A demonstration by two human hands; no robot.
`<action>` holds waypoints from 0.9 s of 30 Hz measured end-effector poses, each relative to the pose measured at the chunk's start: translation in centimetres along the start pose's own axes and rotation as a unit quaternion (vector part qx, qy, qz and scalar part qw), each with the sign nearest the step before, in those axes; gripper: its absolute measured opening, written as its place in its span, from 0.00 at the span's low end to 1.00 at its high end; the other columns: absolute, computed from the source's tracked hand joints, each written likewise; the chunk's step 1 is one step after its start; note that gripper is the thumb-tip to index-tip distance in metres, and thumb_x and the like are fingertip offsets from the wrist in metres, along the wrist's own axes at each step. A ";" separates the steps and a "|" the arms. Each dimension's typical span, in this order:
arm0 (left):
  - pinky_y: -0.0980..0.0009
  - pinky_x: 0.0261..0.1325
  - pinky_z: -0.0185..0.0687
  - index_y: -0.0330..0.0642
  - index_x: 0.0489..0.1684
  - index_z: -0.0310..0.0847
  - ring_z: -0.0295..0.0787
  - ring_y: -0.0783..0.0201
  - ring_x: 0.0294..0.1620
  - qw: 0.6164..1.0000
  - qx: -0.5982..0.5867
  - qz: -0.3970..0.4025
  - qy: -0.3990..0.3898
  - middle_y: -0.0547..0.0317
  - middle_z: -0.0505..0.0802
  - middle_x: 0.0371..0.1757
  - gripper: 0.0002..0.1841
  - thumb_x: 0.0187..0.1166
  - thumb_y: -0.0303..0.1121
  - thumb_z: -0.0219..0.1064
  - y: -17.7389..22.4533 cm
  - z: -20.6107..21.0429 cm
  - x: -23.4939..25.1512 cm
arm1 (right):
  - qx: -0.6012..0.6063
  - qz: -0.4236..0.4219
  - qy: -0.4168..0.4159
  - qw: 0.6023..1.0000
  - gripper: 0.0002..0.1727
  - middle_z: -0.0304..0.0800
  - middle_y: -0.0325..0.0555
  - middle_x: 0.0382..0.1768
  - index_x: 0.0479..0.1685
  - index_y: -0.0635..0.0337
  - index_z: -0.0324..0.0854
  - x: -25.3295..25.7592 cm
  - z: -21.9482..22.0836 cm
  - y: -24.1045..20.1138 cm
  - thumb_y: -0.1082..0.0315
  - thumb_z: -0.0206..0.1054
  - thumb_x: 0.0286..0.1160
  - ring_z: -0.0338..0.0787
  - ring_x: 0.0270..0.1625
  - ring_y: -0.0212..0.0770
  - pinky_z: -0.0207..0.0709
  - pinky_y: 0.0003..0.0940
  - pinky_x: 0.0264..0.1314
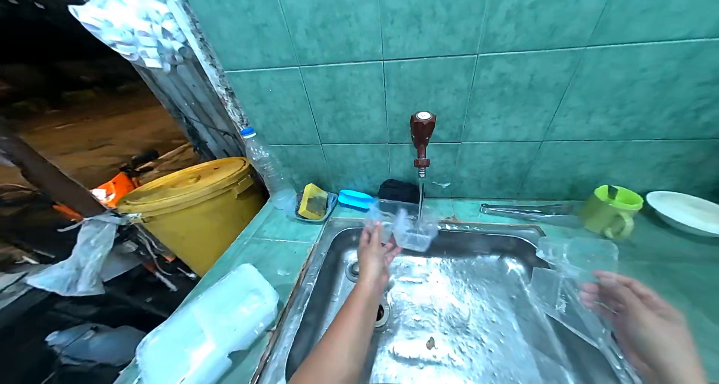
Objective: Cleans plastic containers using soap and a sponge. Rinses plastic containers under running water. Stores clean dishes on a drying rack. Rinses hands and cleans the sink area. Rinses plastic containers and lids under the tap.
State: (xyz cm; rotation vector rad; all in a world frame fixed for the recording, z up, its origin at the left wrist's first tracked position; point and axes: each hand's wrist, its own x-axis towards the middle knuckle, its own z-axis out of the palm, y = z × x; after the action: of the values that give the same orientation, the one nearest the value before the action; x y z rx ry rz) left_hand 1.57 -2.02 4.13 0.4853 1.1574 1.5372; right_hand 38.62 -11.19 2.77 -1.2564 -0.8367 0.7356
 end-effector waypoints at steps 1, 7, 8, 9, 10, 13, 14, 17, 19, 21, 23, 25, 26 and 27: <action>0.51 0.50 0.89 0.44 0.88 0.56 0.89 0.44 0.53 0.999 0.017 -0.026 -0.018 0.35 0.78 0.72 0.28 0.93 0.44 0.54 -0.6 0.2 -0.6 | 0.000 0.001 -0.001 1.000 0.09 0.91 0.36 0.27 0.47 0.62 0.81 0.0 0.1 0.0 0.71 0.54 0.85 0.92 0.27 0.33 0.90 0.29 0.32; 0.52 0.52 0.88 0.48 0.91 0.53 0.87 0.41 0.56 0.990 -0.011 -0.136 -0.031 0.31 0.77 0.73 0.31 0.93 0.49 0.52 -2.0 2.0 -1.3 | 0.007 -0.006 -0.019 1.000 0.08 0.92 0.39 0.30 0.50 0.65 0.78 -0.1 2.2 -1.0 0.75 0.54 0.84 0.94 0.30 0.35 0.92 0.30 0.33; 0.51 0.54 0.87 0.46 0.91 0.55 0.87 0.41 0.58 0.991 0.029 -0.112 -0.060 0.32 0.76 0.76 0.29 0.94 0.46 0.53 -1.9 2.3 -1.5 | 0.003 -0.008 -0.029 1.000 0.09 0.93 0.40 0.32 0.51 0.65 0.79 -0.2 2.4 -1.0 0.76 0.55 0.82 0.95 0.31 0.35 0.91 0.30 0.34; 0.52 0.53 0.89 0.44 0.89 0.59 0.88 0.43 0.57 0.989 0.097 -0.060 -0.095 0.34 0.77 0.76 0.28 0.93 0.43 0.54 -1.6 2.7 -1.6 | -0.003 -0.007 -0.042 0.999 0.09 0.94 0.41 0.33 0.52 0.65 0.79 0.0 2.5 -1.1 0.76 0.55 0.82 0.95 0.32 0.36 0.92 0.31 0.35; 0.55 0.53 0.89 0.44 0.88 0.63 0.90 0.47 0.55 0.976 0.178 0.013 -0.129 0.36 0.80 0.75 0.27 0.91 0.39 0.59 -1.1 2.9 -1.4 | -0.010 -0.003 -0.058 0.998 0.09 0.94 0.43 0.34 0.53 0.65 0.79 0.2 2.8 -1.2 0.76 0.56 0.82 0.95 0.32 0.37 0.92 0.31 0.35; 0.54 0.62 0.86 0.53 0.83 0.75 0.88 0.52 0.61 0.844 0.433 0.250 -0.193 0.44 0.83 0.74 0.29 0.80 0.40 0.73 0.9 2.4 -0.5 | -0.038 0.011 -0.118 0.992 0.10 0.95 0.47 0.36 0.54 0.67 0.80 0.0 4.4 -0.5 0.75 0.56 0.83 0.96 0.33 0.40 0.91 0.33 0.36; 0.52 0.68 0.83 0.56 0.82 0.76 0.84 0.50 0.69 0.792 0.488 0.300 -0.210 0.45 0.79 0.78 0.29 0.78 0.40 0.74 1.6 1.9 -0.4 | -0.049 0.016 -0.142 0.988 0.11 0.95 0.48 0.37 0.54 0.67 0.80 -0.1 5.2 -0.2 0.76 0.56 0.82 0.96 0.34 0.40 0.91 0.33 0.37; 0.48 0.74 0.80 0.62 0.78 0.80 0.78 0.44 0.78 0.661 0.588 0.393 -0.252 0.44 0.72 0.86 0.27 0.77 0.35 0.75 3.5 1.0 -0.3 | -0.055 0.045 -0.194 0.978 0.10 0.94 0.51 0.39 0.55 0.69 0.81 0.2 8.4 0.0 0.78 0.56 0.84 0.96 0.38 0.42 0.91 0.35 0.42; 0.44 0.79 0.73 0.63 0.76 0.81 0.73 0.41 0.82 0.587 0.617 0.436 -0.291 0.43 0.72 0.86 0.27 0.77 0.29 0.74 4.4 0.5 -0.6 | -0.031 0.076 -0.204 0.975 0.09 0.94 0.52 0.39 0.54 0.70 0.80 0.2 10.5 0.2 0.79 0.55 0.85 0.96 0.39 0.42 0.91 0.35 0.43; 0.41 0.84 0.66 0.61 0.73 0.84 0.71 0.40 0.84 0.535 0.618 0.482 -0.316 0.42 0.75 0.84 0.27 0.76 0.24 0.72 5.2 0.0 -1.0 | -0.013 0.097 -0.218 0.971 0.09 0.94 0.53 0.39 0.54 0.70 0.79 0.1 12.6 0.4 0.80 0.55 0.86 0.96 0.38 0.43 0.90 0.35 0.43; 0.41 0.85 0.65 0.62 0.73 0.85 0.71 0.41 0.84 0.516 0.628 0.494 -0.309 0.44 0.76 0.84 0.26 0.78 0.24 0.70 6.7 -0.7 -1.8 | -0.013 0.104 -0.247 0.963 0.09 0.93 0.54 0.40 0.54 0.71 0.79 0.0 15.0 0.4 0.79 0.55 0.86 0.95 0.39 0.43 0.90 0.36 0.44; 0.44 0.79 0.74 0.62 0.71 0.86 0.76 0.43 0.81 0.539 0.626 0.500 -0.260 0.46 0.78 0.82 0.25 0.77 0.23 0.71 8.4 -2.0 -2.6 | -0.019 0.097 -0.274 0.957 0.09 0.94 0.53 0.38 0.54 0.71 0.79 -0.3 17.6 0.2 0.79 0.56 0.86 0.95 0.37 0.41 0.90 0.35 0.44; 0.45 0.75 0.78 0.61 0.71 0.86 0.78 0.43 0.78 0.563 0.625 0.491 -0.229 0.46 0.77 0.83 0.26 0.75 0.23 0.72 9.2 -2.9 -3.1 | -0.024 0.095 -0.286 0.953 0.09 0.93 0.53 0.38 0.55 0.72 0.79 -0.5 18.8 -0.1 0.79 0.56 0.87 0.95 0.37 0.41 0.90 0.34 0.43; 0.44 0.72 0.81 0.61 0.72 0.85 0.79 0.42 0.77 0.590 0.623 0.476 -0.196 0.46 0.76 0.84 0.27 0.74 0.23 0.74 9.8 -3.9 -3.5 | -0.024 0.099 -0.294 0.950 0.09 0.93 0.54 0.39 0.55 0.72 0.79 -0.7 19.8 -0.5 0.79 0.55 0.87 0.95 0.37 0.41 0.90 0.34 0.44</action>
State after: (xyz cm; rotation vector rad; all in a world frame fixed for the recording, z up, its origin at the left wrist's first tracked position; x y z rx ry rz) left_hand -5.37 -6.08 11.74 2.6076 1.5483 0.9482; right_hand 21.25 -1.89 5.25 -1.1858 -1.2244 1.2952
